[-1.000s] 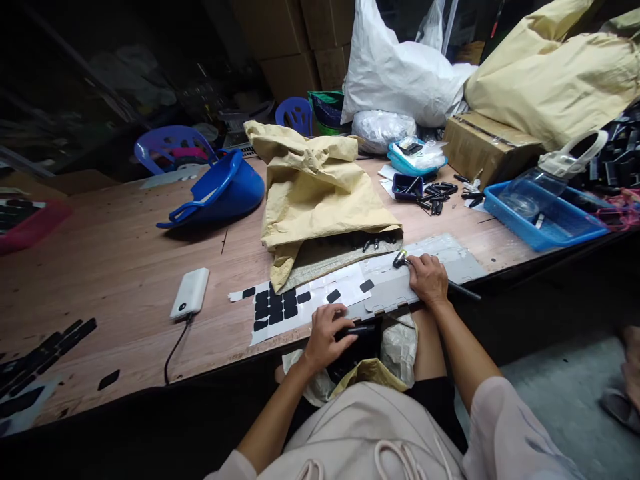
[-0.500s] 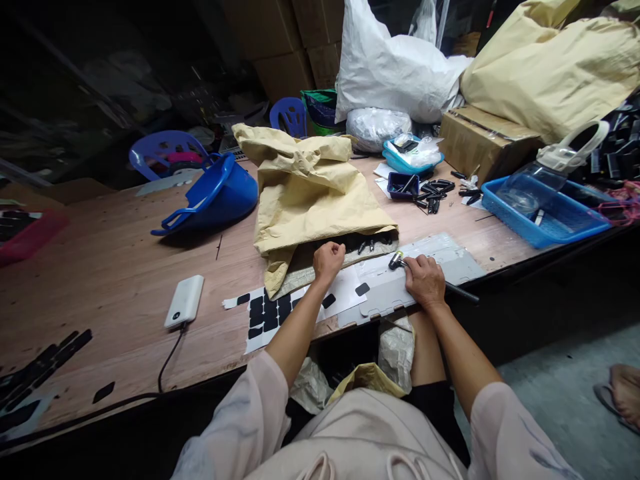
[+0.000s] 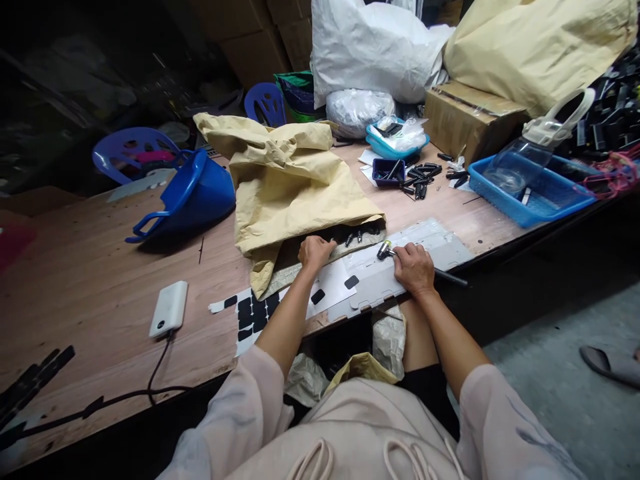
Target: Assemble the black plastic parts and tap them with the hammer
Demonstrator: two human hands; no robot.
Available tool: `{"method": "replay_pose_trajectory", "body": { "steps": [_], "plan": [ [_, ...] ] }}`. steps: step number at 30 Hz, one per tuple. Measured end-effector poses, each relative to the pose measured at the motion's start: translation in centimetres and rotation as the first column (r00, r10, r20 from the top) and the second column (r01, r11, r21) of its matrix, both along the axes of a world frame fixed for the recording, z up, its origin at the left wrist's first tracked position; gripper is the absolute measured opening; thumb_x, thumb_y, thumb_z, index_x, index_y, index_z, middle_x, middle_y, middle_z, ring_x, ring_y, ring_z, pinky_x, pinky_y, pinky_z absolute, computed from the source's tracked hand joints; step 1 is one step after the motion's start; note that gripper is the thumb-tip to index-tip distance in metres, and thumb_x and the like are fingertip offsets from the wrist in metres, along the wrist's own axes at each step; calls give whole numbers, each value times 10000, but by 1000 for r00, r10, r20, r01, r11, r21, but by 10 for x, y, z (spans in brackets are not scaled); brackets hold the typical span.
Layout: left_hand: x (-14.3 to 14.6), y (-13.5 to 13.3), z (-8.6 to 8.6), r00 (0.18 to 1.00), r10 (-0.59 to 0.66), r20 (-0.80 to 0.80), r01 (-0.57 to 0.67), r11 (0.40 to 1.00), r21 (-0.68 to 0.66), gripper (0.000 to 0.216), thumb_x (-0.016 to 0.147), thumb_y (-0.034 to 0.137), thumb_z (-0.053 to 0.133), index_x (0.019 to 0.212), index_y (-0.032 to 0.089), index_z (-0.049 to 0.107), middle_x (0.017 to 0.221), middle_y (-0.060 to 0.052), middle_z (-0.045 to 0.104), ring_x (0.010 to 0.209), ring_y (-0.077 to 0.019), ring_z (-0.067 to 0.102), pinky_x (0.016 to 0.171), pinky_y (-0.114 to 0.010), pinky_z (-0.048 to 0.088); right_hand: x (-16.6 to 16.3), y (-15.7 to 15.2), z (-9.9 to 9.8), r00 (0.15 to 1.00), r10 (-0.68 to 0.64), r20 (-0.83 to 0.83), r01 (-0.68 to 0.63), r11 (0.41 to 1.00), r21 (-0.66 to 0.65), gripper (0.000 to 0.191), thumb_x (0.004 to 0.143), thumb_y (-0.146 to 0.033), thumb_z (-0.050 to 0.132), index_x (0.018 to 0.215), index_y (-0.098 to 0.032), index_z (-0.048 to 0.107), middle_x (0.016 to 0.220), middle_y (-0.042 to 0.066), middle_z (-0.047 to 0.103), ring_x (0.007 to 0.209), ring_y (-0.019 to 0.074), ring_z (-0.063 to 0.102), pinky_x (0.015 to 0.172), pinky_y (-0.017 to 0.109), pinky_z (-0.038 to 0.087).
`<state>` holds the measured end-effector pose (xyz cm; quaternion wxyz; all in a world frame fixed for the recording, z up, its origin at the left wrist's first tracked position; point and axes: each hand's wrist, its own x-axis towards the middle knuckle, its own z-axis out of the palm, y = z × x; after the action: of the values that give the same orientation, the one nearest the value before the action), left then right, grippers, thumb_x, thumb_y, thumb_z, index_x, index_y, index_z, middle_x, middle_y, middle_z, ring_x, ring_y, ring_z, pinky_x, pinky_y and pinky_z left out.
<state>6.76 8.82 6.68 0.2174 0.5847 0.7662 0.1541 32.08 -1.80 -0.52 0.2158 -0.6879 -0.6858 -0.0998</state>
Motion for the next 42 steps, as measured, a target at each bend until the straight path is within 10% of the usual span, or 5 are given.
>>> {"method": "replay_pose_trajectory", "body": {
  "steps": [9, 19, 28, 42],
  "plan": [
    [-67, -83, -36, 877, -479, 38, 464, 865, 192, 87, 761, 209, 812, 810, 225, 742, 867, -19, 741, 935, -229, 647, 838, -329, 491, 1, 3, -3, 1000, -7, 3, 7, 1000, 16, 272, 973, -298, 554, 1118, -220, 771, 998, 111, 649, 952, 267, 482, 800, 367, 346],
    [-68, -92, -66, 880, -445, 169, 385, 874, 298, 139, 800, 210, 856, 921, 233, 790, 944, -26, 735, 987, -237, 619, 935, -378, 477, 4, 4, 0, 999, 30, -39, -28, 998, 63, 268, 988, -301, 539, 1073, -216, 779, 935, 103, 675, 899, 260, 538, 792, 369, 397],
    [-66, -91, -67, 871, -442, 213, 368, 876, 312, 150, 757, 220, 883, 878, 232, 794, 916, -19, 741, 982, -229, 632, 945, -374, 485, -98, -30, 11, 801, 355, -482, -337, 933, 127, 313, 1065, -351, 480, 1226, -256, 731, 979, 66, 720, 905, 216, 682, 840, 341, 548],
    [-64, -88, -72, 877, -425, 224, 343, 880, 328, 151, 729, 215, 893, 840, 246, 795, 858, -8, 736, 954, -227, 632, 930, -378, 492, -120, -43, 16, 837, 352, -419, -357, 932, 71, 338, 1068, -325, 485, 1278, -289, 747, 952, 55, 702, 858, 200, 671, 760, 302, 532]
  ]
}}
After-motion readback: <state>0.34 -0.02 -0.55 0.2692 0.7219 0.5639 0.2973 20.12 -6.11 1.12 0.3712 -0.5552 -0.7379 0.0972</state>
